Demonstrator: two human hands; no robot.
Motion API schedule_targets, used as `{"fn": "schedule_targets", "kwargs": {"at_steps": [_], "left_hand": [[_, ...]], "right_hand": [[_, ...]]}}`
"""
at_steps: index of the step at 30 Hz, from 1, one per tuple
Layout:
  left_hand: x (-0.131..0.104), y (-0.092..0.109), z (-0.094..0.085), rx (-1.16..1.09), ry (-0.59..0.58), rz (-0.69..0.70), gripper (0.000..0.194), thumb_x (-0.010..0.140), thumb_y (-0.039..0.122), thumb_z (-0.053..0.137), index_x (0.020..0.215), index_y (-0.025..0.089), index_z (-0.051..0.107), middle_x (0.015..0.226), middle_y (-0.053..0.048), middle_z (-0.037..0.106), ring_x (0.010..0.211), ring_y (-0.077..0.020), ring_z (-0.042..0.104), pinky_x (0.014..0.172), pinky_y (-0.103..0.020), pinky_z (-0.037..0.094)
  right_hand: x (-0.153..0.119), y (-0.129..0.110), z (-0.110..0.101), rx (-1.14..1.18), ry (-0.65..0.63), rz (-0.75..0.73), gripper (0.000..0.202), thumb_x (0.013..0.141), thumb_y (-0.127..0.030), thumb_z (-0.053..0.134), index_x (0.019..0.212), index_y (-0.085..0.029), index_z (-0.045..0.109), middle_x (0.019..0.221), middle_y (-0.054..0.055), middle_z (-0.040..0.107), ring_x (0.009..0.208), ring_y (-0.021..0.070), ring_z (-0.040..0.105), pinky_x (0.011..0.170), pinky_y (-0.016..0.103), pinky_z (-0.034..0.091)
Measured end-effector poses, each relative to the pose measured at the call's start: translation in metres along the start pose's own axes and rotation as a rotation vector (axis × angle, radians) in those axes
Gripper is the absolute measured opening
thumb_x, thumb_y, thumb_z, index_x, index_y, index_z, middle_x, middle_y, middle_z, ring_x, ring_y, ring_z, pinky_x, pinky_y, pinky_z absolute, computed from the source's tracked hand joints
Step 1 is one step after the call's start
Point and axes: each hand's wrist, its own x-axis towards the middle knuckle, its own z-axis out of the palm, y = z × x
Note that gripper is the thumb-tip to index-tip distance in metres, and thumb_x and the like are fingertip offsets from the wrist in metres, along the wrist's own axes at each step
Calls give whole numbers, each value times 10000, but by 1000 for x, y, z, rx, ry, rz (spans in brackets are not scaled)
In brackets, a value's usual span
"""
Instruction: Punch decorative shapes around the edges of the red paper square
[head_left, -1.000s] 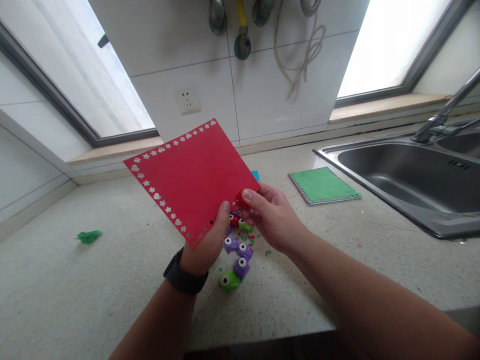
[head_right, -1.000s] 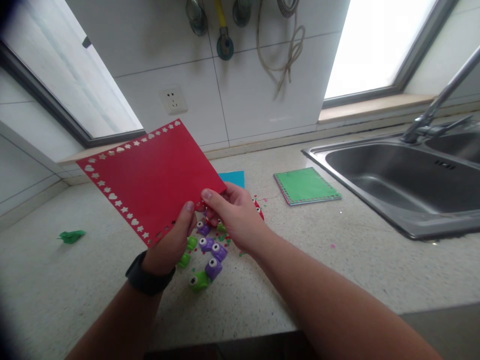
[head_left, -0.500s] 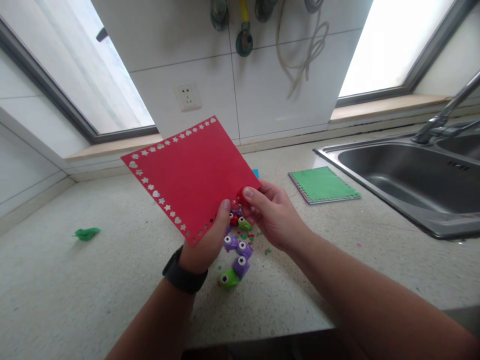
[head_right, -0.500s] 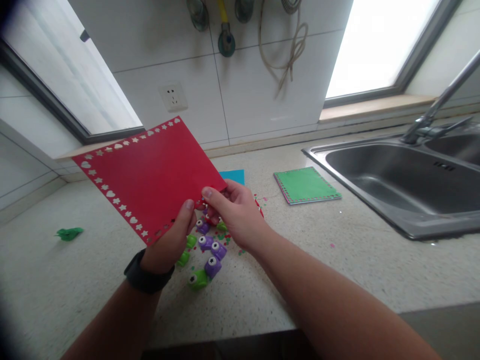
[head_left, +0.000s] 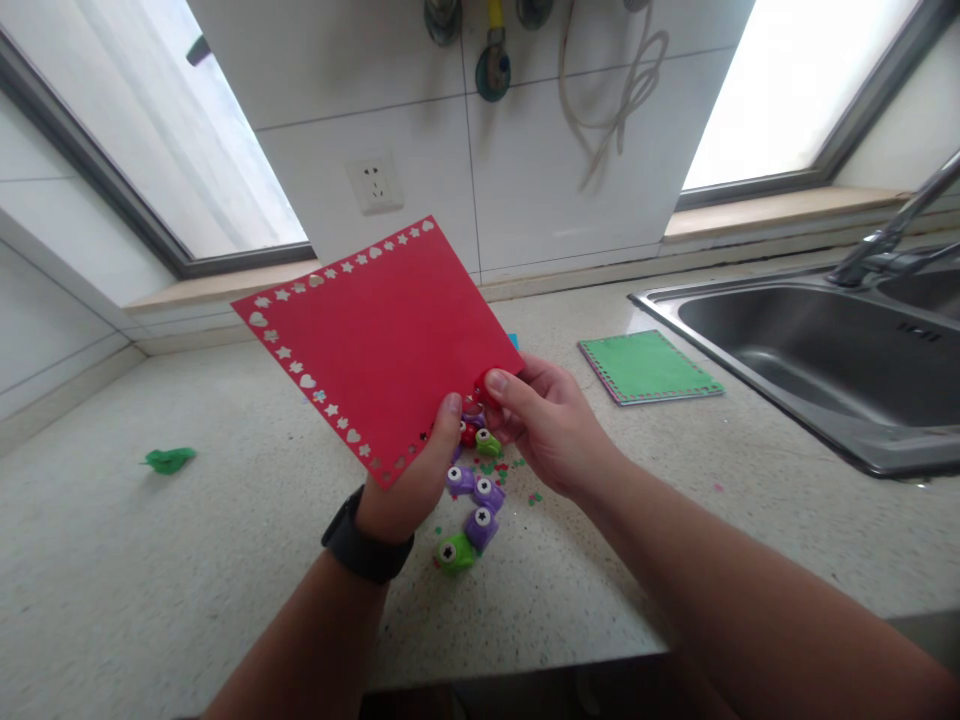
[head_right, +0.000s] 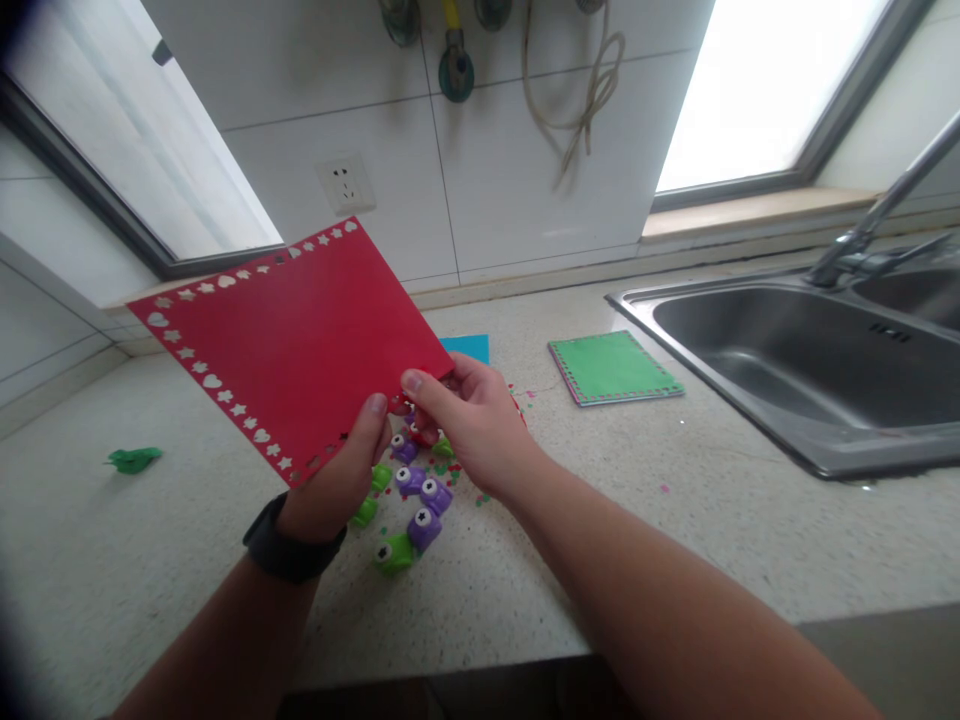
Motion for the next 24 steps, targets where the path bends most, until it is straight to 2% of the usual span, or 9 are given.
{"fn": "schedule_targets", "kwargs": {"at_steps": [4, 7, 9, 11, 14, 17, 20, 24], "left_hand": [[-1, 0, 0, 14, 17, 23, 110, 921, 341, 587, 944, 278, 674, 1043, -60, 769, 1176, -273, 656, 1181, -505, 371], [-1, 0, 0, 1, 21, 22, 126, 924, 338, 586, 996, 276, 669, 1077, -57, 769, 1170, -262, 664, 1169, -482, 394], [-1, 0, -1, -1, 23, 16, 114, 921, 339, 585, 959, 270, 668, 1053, -58, 770, 1136, -262, 676, 1158, -483, 404], [-1, 1, -1, 4, 4, 4, 132, 921, 337, 579, 838, 268, 654, 947, -50, 769, 1066, -262, 695, 1147, -493, 411], [0, 2, -2, 7, -42, -21, 300, 930, 340, 565, 638, 273, 554, 716, -23, 709, 945, -255, 707, 1124, -502, 423], [0, 2, -3, -1, -60, -25, 392, 940, 367, 559, 565, 276, 487, 608, -12, 646, 915, -256, 703, 1104, -495, 438], [0, 2, -2, -3, -39, -8, 350, 937, 368, 559, 601, 275, 519, 660, -20, 670, 912, -253, 697, 1110, -491, 434], [0, 1, -1, -6, 7, 13, 198, 921, 349, 574, 740, 270, 594, 835, -42, 727, 927, -252, 687, 1124, -493, 424]], "right_hand": [[0, 0, 0, -16, 4, 1, 308, 806, -453, 795, 801, -188, 637, 621, -43, 599, 501, 72, 501, 444, 201, 364], [0, 0, 0, -23, 7, 5, 315, 798, -461, 799, 811, -190, 637, 637, -40, 604, 504, 74, 500, 445, 206, 368], [0, 0, 0, -27, 9, 5, 320, 789, -464, 805, 819, -191, 639, 648, -38, 607, 503, 73, 497, 442, 206, 368], [0, 0, 0, -27, 10, 4, 318, 793, -466, 802, 822, -192, 643, 651, -37, 607, 501, 72, 494, 438, 205, 366], [0, 0, 0, -18, 3, -7, 306, 805, -460, 796, 823, -192, 647, 651, -36, 605, 503, 72, 497, 436, 201, 364], [0, 1, 0, -17, 9, -7, 304, 806, -461, 796, 834, -193, 654, 654, -35, 605, 506, 73, 499, 436, 201, 369], [0, 0, 1, -24, 20, 0, 309, 798, -467, 798, 846, -196, 658, 657, -35, 604, 513, 78, 504, 438, 205, 380], [0, 0, 1, -26, 20, -4, 314, 798, -472, 797, 841, -196, 654, 654, -37, 600, 515, 79, 509, 439, 205, 383]]}}
